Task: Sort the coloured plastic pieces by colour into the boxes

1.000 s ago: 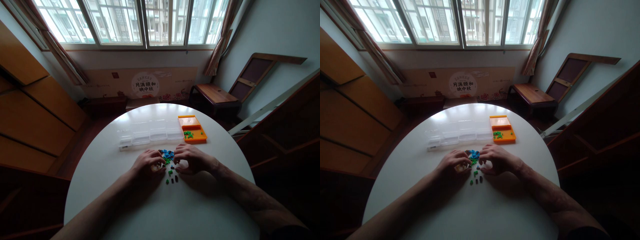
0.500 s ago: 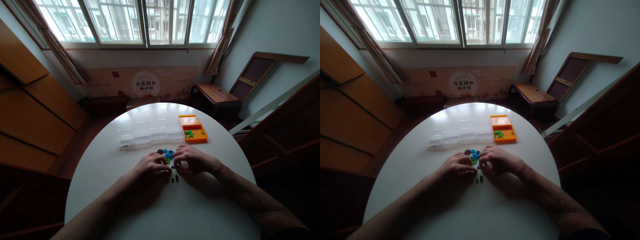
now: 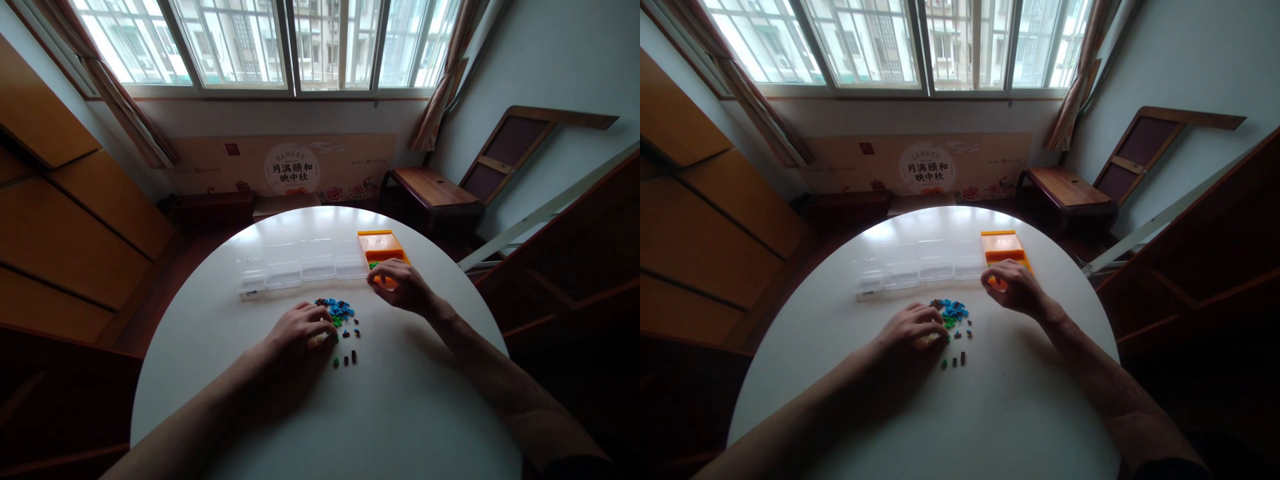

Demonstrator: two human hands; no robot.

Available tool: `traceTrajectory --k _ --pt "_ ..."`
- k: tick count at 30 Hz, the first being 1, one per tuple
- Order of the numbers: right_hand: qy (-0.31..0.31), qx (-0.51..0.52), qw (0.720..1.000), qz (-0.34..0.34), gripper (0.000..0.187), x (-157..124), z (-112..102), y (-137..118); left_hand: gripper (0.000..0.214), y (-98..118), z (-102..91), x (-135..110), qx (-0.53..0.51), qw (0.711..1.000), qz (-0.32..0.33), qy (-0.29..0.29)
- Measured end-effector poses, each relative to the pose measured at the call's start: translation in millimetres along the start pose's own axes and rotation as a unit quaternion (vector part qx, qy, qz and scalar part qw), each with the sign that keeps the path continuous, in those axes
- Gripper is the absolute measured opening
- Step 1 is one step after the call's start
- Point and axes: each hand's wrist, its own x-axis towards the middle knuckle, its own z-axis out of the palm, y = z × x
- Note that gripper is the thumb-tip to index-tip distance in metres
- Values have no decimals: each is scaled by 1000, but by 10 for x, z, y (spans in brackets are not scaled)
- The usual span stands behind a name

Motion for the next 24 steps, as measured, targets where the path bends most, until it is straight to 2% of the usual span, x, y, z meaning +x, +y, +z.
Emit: traceTrajectory --k 5,7,13,21,24 --pt "29 -76 982 170 6 -62 -20 269 16 -14 5 -14 8 1000 -4 -2" --pt "28 -88 974 207 9 -82 -5 333 15 -27 14 -18 19 1000 -3 1" --pt "62 -73 975 198 9 -81 48 361 14 -88 42 -21 43 998 33 15" --pt "66 -43 976 202 12 -67 92 275 14 -45 39 -28 32 999 -6 5" --pt "77 -41 979 183 10 -62 115 229 16 -58 60 -35 35 999 8 16"
